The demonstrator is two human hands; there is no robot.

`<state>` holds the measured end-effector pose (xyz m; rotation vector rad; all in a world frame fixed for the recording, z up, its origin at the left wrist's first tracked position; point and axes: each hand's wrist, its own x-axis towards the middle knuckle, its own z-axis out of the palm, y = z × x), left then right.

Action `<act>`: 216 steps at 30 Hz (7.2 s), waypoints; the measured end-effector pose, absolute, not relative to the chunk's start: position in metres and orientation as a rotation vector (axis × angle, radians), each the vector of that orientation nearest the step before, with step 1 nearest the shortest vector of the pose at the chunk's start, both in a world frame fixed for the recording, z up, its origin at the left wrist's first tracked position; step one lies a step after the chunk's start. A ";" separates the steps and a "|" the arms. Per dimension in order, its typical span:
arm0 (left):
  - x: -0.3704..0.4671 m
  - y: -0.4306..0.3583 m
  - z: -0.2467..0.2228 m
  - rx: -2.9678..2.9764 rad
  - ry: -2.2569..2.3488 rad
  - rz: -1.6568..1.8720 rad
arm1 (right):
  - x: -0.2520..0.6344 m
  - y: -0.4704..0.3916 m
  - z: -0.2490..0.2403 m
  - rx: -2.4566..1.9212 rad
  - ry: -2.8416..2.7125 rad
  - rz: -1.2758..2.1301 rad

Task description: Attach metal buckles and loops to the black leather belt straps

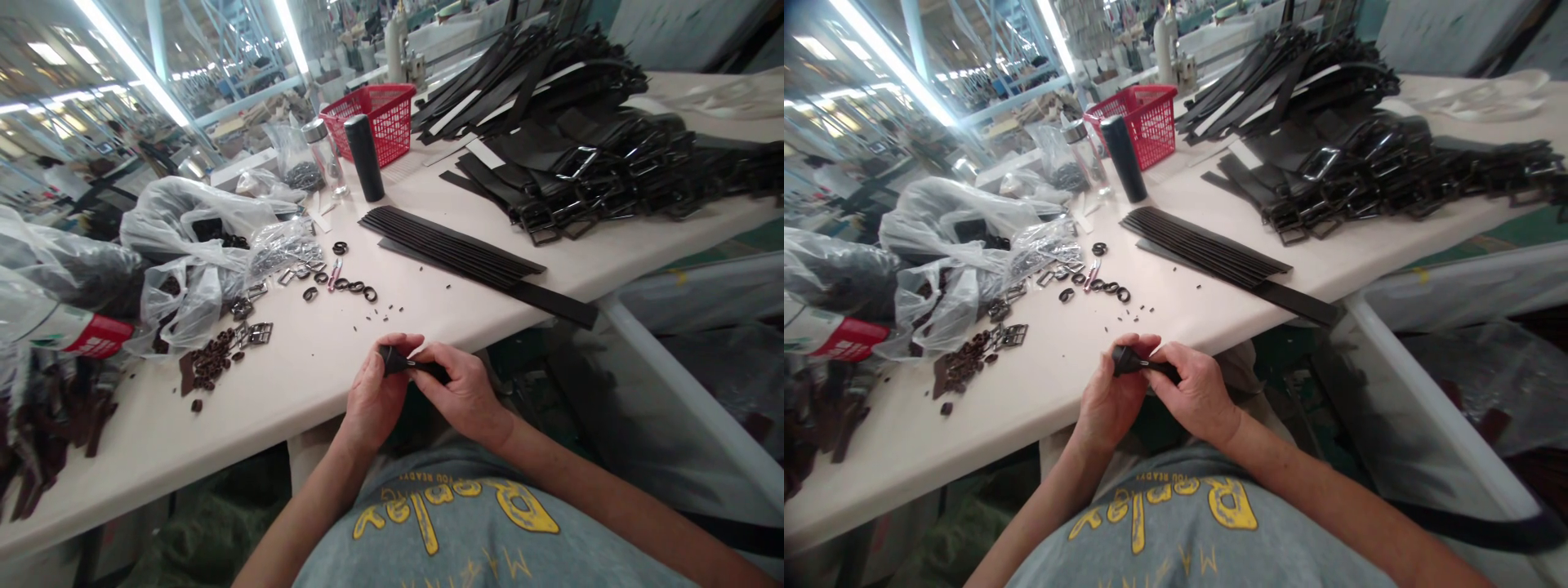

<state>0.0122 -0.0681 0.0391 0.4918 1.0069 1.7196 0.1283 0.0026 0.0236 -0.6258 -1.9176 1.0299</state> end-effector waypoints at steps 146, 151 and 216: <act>-0.061 -0.081 0.060 0.826 1.539 1.660 | 0.124 0.012 0.042 -0.605 -2.277 0.585; -0.050 -0.083 0.055 0.867 1.557 1.523 | 0.122 0.008 0.040 -0.630 -2.258 0.518; -0.021 -0.083 0.029 0.963 1.968 1.436 | 0.151 0.012 0.044 -0.708 -2.233 1.379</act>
